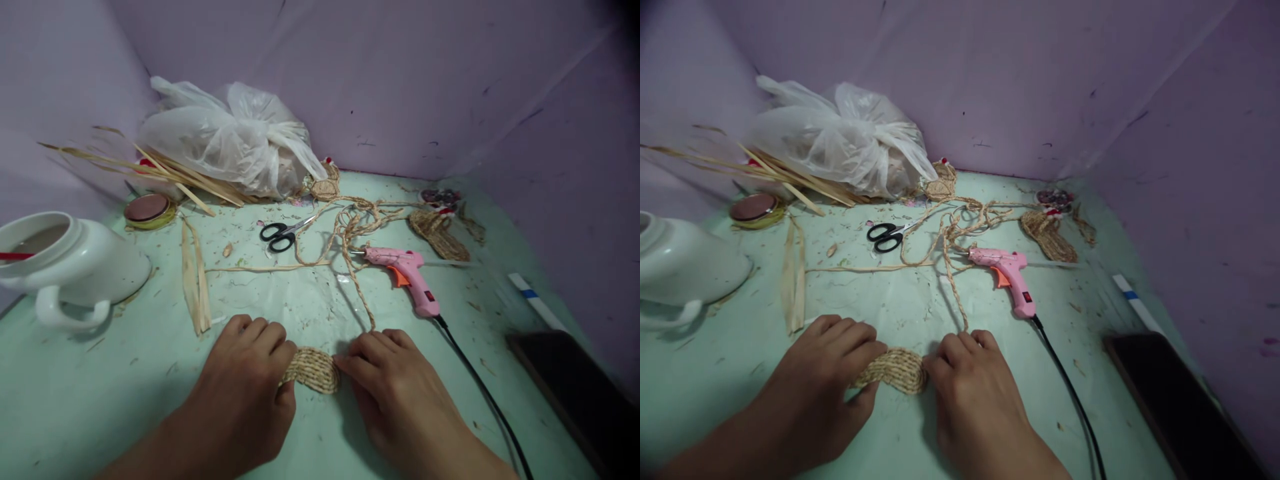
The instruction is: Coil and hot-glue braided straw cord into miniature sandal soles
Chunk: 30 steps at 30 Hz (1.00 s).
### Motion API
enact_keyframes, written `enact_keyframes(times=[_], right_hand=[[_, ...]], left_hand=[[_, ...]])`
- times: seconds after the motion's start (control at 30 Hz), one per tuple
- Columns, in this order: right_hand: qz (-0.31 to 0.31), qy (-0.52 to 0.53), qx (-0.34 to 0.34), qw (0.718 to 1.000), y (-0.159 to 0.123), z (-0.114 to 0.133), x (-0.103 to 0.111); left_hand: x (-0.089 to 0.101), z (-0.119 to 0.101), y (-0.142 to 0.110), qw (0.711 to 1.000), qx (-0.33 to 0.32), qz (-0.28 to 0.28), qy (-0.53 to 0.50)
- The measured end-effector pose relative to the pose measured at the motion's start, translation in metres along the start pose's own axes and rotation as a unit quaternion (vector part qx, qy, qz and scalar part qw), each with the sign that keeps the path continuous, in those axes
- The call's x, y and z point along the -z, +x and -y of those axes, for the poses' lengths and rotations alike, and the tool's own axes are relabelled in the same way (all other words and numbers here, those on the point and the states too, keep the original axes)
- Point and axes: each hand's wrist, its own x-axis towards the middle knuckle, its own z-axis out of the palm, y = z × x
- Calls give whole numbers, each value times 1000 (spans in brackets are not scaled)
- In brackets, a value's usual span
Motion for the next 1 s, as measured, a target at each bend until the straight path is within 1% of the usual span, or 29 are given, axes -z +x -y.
enact_keyframes(times=[0.17,0.37,0.5,0.7,0.87,1.0], right_hand=[[-14,44,-22,999,-6,5,3],[-119,32,-19,992,-10,6,-10],[-156,46,-21,986,-10,7,-16],[-163,67,-26,984,-10,8,-19],[-184,49,-30,981,-10,10,-22],[-174,46,-34,983,-12,11,-21]], left_hand=[[-3,1,-1,1000,-3,-15,-5],[-7,2,-3,999,-7,-47,-5],[-9,2,-2,999,-5,-49,0],[-10,3,-2,999,-10,-47,-5],[-11,3,-3,998,-19,-53,-11],[-13,4,-2,997,-30,-63,-14]])
